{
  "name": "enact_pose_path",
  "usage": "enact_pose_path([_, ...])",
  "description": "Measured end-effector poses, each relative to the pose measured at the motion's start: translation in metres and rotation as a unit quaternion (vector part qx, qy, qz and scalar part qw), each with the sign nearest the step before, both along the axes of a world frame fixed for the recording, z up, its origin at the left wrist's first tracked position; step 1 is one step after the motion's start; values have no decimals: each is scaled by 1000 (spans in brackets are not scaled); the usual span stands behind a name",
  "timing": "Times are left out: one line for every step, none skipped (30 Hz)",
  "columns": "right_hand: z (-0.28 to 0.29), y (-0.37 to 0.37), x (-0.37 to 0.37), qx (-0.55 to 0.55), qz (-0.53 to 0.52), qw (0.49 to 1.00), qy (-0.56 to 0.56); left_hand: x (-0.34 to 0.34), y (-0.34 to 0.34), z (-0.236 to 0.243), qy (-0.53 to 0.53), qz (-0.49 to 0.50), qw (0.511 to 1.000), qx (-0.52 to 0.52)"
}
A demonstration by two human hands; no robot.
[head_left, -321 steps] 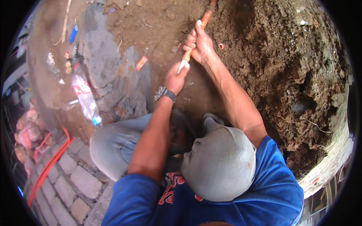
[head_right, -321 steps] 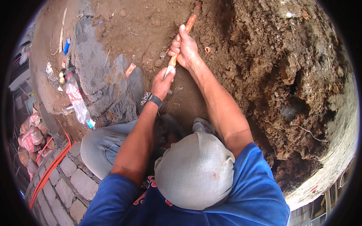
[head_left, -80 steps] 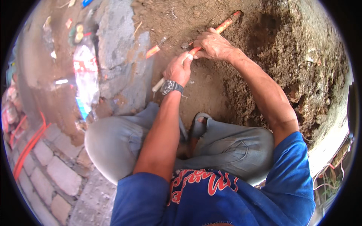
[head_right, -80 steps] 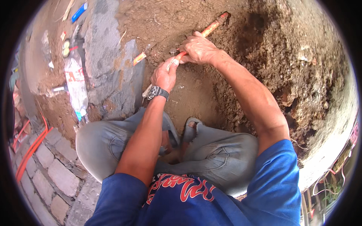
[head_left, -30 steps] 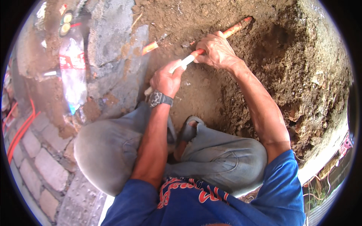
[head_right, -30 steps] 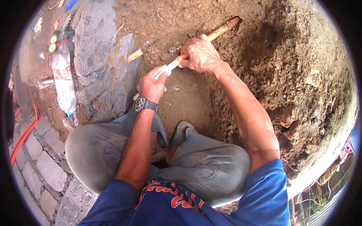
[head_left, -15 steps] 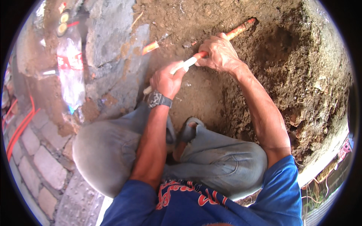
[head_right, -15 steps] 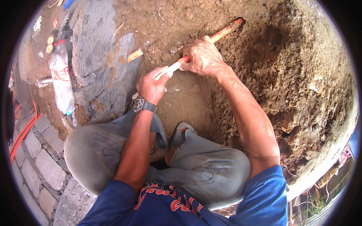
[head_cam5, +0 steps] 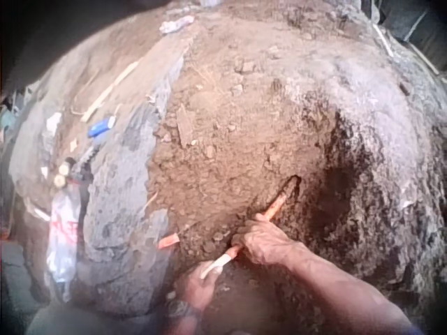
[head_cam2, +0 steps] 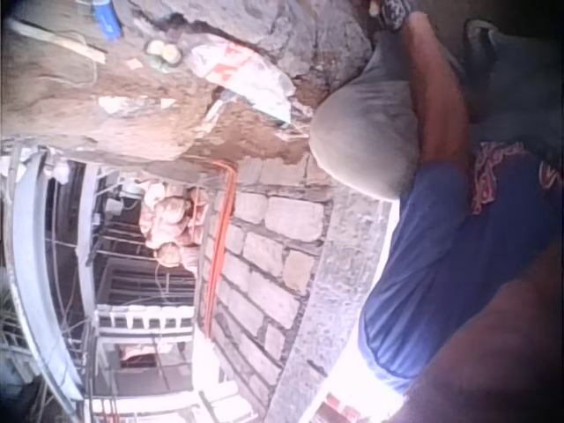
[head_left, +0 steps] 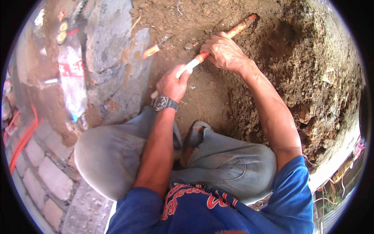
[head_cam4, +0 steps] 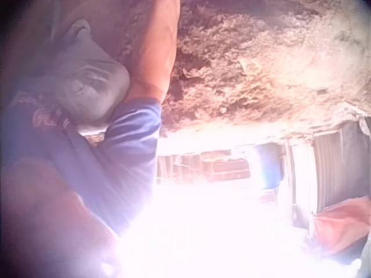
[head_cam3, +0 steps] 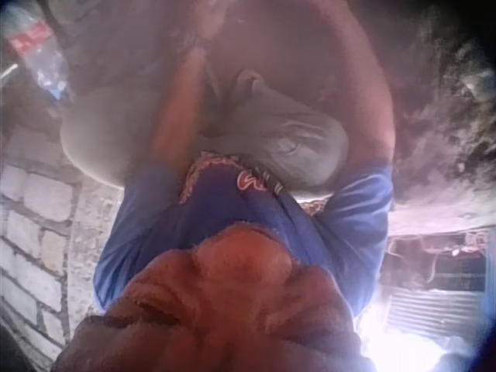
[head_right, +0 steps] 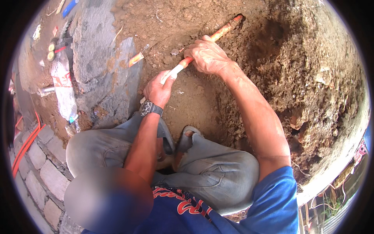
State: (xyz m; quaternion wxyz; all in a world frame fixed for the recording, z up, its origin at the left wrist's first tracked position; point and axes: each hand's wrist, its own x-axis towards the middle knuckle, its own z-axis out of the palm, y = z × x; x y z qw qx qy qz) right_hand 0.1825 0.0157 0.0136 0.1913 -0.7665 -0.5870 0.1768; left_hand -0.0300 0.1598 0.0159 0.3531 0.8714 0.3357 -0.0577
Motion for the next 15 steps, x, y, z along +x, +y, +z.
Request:
enact_pose_path([2, 1, -1, -20, 9, 1000, -6, 2, -2, -1, 16, -12, 1000, 13])
enact_pose_path([5, 3, -4, -41, 8, 999, -20, 2, -4, -1, 32, -24, 999, 25])
enact_pose_path([7, 5, -7, -61, 7, 998, -34, 1, -5, 0, 53, -35, 998, 22])
enact_pose_path([11, 6, -8, -81, 4, 995, -49, 2, -4, 2, 72, -47, 996, 20])
enact_pose_path([11, 5, -10, -78, 11, 995, -53, 4, -3, 3, 92, -58, 994, 17])
enact_pose_path([13, 3, -8, -84, 5, 996, -42, 5, -3, 4, 86, -61, 994, 0])
enact_pose_path([15, 3, -7, -90, 1, 995, -29, 7, -3, 8, 82, -62, 995, -18])
enact_pose_path([17, 2, -6, -97, -3, 995, -16, 9, -3, 10, 78, -62, 994, -36])
enact_pose_path([19, 2, -4, -115, 8, 993, -2, 8, -3, 9, 70, -63, 995, -37])
enact_pose_path([23, 5, -2, -131, 19, 991, 12, 7, -2, 7, 61, -64, 995, -36])
enact_pose_path([25, 6, 0, -147, 30, 988, 26, 7, -2, 5, 52, -64, 996, -35])
enact_pose_path([25, 7, 4, -146, 31, 988, 34, 7, -1, 2, 55, -58, 996, -28])
enact_pose_path([25, 8, 6, -145, 34, 988, 44, 7, -2, 2, 61, -50, 997, -22])
enact_pose_path([25, 8, 6, -145, 37, 987, 54, 6, -3, 1, 67, -41, 997, -17])
enact_pose_path([26, 6, 5, -145, 32, 987, 56, 4, -3, 1, 72, -41, 996, -14])
